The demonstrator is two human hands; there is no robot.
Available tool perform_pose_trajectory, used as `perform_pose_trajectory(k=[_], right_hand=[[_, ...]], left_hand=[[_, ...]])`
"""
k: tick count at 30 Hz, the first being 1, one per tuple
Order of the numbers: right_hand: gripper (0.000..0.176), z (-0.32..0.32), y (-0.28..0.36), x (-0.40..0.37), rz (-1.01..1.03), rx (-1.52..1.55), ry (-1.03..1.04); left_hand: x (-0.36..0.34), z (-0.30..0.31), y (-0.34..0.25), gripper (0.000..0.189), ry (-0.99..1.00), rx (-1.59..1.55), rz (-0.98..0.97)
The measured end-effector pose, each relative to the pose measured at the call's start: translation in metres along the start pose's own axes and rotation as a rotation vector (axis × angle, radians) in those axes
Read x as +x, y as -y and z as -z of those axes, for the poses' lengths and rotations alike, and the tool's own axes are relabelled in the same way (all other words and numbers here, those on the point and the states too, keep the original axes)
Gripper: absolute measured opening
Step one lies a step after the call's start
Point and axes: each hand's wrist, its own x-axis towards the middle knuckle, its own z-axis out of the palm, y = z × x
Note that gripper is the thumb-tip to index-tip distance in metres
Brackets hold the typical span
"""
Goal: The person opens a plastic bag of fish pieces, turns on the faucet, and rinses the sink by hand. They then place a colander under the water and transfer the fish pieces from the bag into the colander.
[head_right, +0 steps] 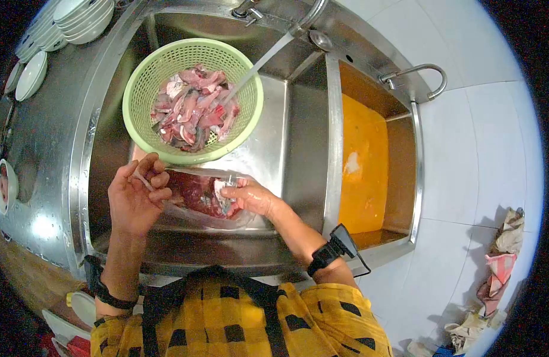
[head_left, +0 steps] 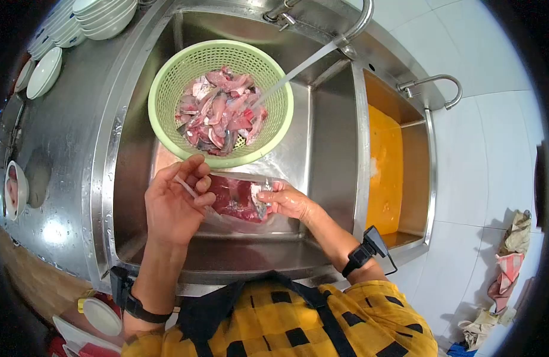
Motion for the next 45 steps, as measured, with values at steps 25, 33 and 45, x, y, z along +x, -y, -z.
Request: perform_pose_trajectory(k=[25, 33, 45], right_hand=[[0.019, -0.062, 0.026, 0.048, 0.281, -1.196, 0.041], [0.022, -0.001, -0.07, 0.139, 0.781, -1.913, -0.347], [0.024, -0.01, -0.047, 0.075, 0.144, -1.89, -0.086]], left_hand=[[0.002, 0.0, 0.001, 0.035, -0.002, -0.035, 0.015], [0.001, -0.003, 0.001, 0.035, -0.001, -0.01, -0.004], [0.001, -0.001, -0.003, 0.036, 0.023, -0.012, -0.032]])
